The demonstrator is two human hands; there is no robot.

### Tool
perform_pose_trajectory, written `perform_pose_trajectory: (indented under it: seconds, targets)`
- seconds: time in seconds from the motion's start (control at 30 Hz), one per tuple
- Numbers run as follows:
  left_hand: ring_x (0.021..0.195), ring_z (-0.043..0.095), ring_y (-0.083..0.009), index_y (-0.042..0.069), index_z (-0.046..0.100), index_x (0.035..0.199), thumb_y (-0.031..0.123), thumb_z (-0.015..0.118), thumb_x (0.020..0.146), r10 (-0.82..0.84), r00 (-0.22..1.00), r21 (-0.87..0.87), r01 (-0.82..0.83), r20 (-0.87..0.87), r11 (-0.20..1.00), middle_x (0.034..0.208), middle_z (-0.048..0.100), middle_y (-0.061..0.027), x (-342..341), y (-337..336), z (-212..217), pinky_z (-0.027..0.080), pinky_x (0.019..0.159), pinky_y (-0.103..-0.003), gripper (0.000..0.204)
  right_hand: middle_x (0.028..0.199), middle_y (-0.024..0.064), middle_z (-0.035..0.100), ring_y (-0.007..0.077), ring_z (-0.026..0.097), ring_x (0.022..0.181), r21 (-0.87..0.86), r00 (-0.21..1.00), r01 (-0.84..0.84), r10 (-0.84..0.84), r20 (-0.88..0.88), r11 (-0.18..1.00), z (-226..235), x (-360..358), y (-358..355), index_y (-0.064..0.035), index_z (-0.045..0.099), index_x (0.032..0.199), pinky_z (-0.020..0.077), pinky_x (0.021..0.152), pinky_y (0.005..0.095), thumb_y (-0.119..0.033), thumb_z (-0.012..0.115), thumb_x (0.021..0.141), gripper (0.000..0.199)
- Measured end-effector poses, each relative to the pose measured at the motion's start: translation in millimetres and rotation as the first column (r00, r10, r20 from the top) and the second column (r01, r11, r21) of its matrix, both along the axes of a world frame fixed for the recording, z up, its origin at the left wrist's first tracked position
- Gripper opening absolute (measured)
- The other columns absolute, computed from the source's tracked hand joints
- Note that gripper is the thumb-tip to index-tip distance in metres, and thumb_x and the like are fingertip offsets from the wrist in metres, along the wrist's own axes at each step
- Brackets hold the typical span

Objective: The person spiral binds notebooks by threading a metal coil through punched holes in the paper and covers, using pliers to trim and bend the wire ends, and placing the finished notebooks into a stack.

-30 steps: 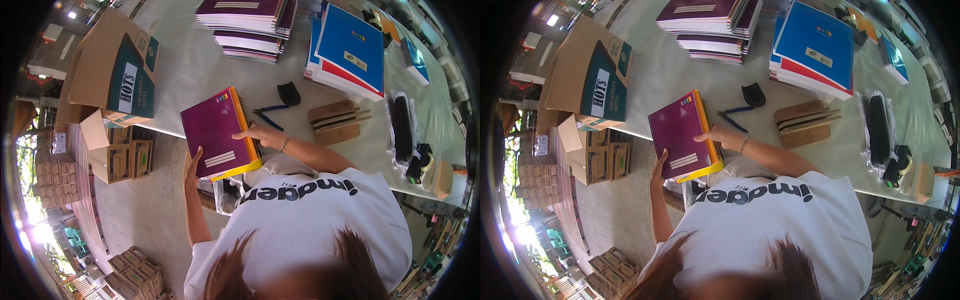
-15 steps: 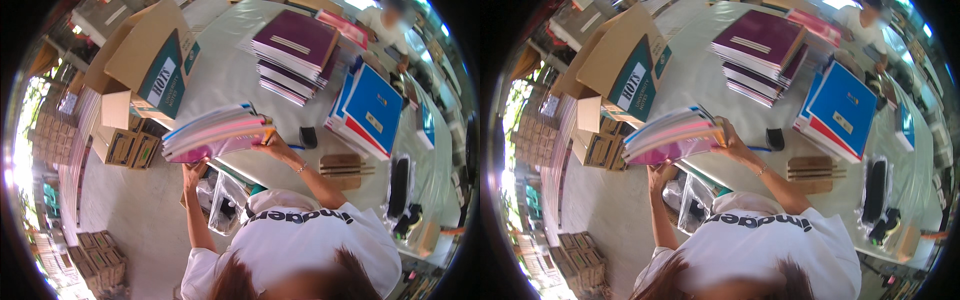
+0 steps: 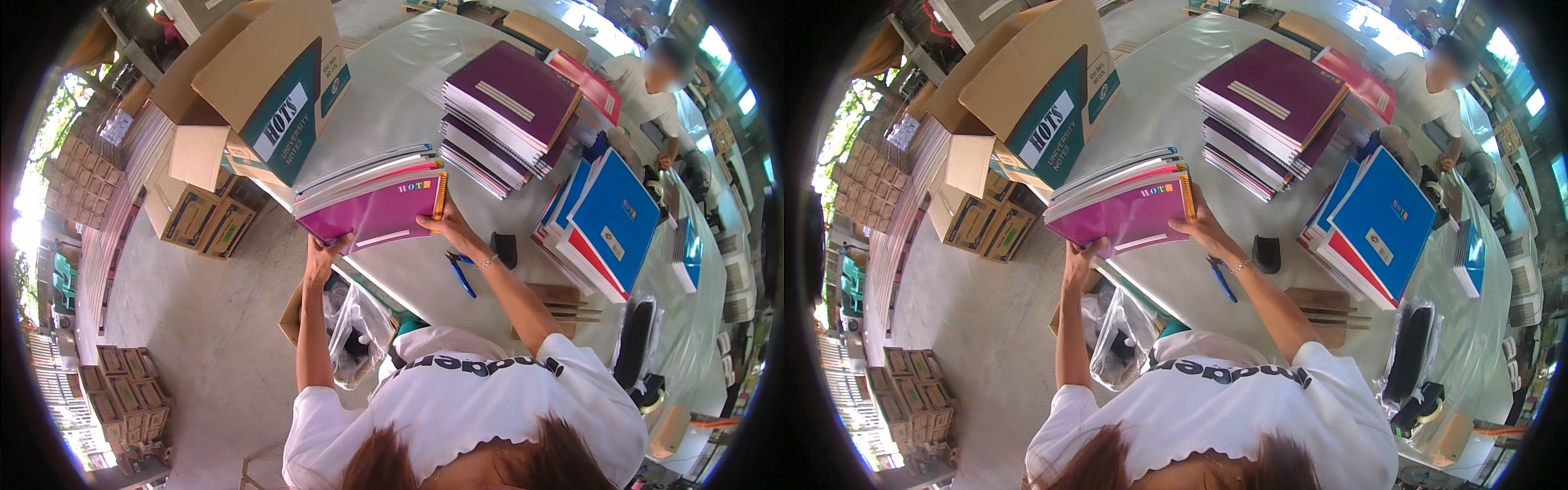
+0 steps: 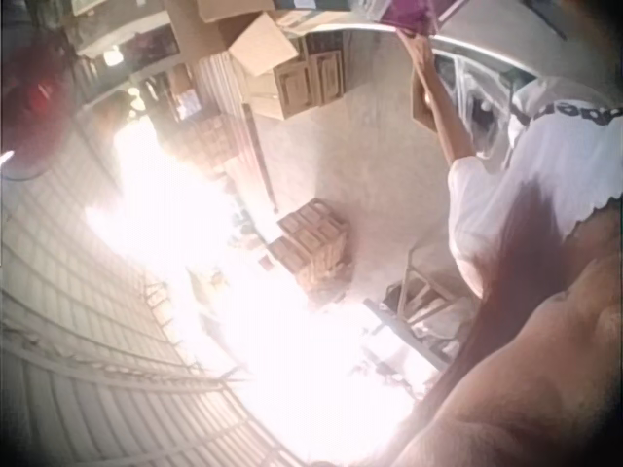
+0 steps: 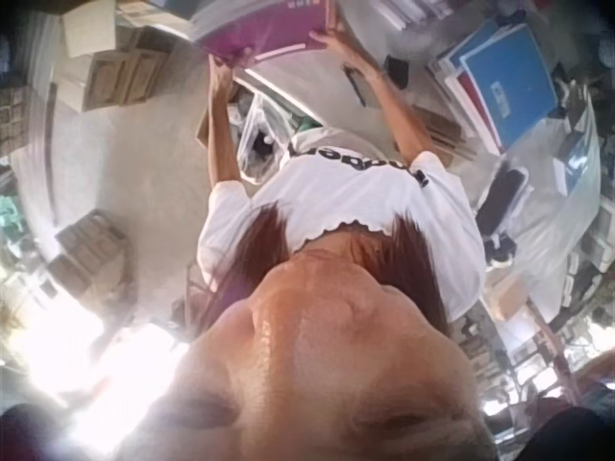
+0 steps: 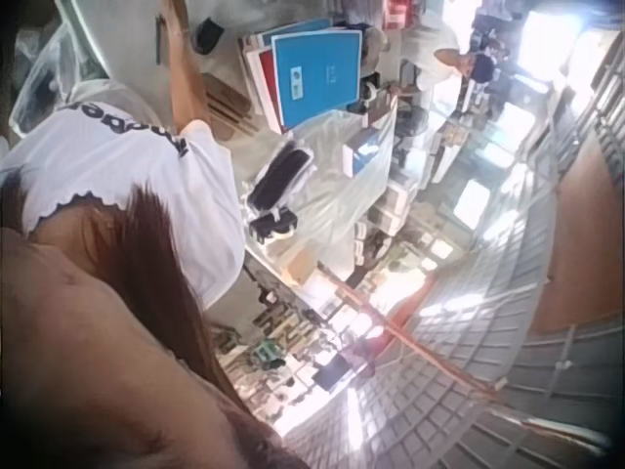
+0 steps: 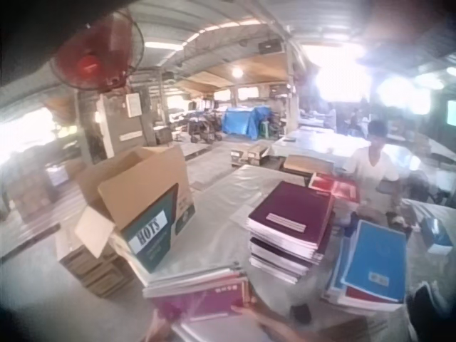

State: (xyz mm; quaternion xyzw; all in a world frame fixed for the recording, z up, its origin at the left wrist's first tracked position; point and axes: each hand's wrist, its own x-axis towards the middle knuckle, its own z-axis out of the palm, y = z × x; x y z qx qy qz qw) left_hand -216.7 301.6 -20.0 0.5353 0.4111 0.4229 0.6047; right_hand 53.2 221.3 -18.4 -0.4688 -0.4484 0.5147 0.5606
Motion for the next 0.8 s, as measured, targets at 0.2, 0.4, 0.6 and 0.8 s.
perform_pose_trajectory:
  seconds: [0.2,0.4,0.6,0.8]
  targets:
    - [0.111,0.053,-0.0241,0.001,0.050,0.130,0.016,0.087,0.065,-0.278,0.954,-0.055,0.273,-0.112,0.960,0.118,0.058,-0.0084,-8,12,-3,0.039,0.100,-0.034,0.076,0.126,0.0039,0.046,0.0151,0.045,0.116,-0.093,0.998,0.059,-0.062,-0.032,0.994,-17,12,-2,-0.0103,0.024,0.145,0.0386,0.099,0.0296,0.000,0.066,0.076,0.081]
    - [0.111,0.048,-0.0214,0.002,0.049,0.128,0.023,0.083,0.066,-0.158,0.983,-0.043,0.155,-0.095,0.987,0.119,0.053,-0.0077,16,9,-5,0.036,0.100,-0.034,0.074,0.143,0.0096,0.038,0.0212,0.037,0.130,-0.157,0.999,0.044,-0.043,0.008,0.987,-12,16,4,-0.0119,0.011,0.152,0.0331,0.105,0.0318,0.000,0.062,0.067,0.101]
    - [0.110,0.050,-0.0220,0.003,0.050,0.126,0.021,0.082,0.065,-0.109,0.994,-0.020,0.108,-0.031,0.994,0.117,0.054,-0.0077,23,16,-18,0.036,0.099,-0.036,0.071,0.149,0.0143,0.033,0.0233,0.028,0.139,0.062,0.901,-0.077,0.042,0.432,0.995,-6,33,6,-0.0052,0.013,0.151,0.0253,0.113,0.0341,0.003,0.054,0.072,0.090]
    - [0.111,0.050,-0.0228,0.003,0.050,0.127,0.019,0.081,0.067,-0.150,0.988,-0.064,0.147,-0.032,0.987,0.118,0.054,-0.0079,20,15,-17,0.036,0.100,-0.037,0.070,0.153,0.0191,0.026,0.0285,0.018,0.145,0.519,0.756,-0.077,-0.290,0.587,0.851,125,57,1,-0.0032,0.025,0.148,0.0178,0.118,0.0427,0.005,0.043,0.084,0.068]
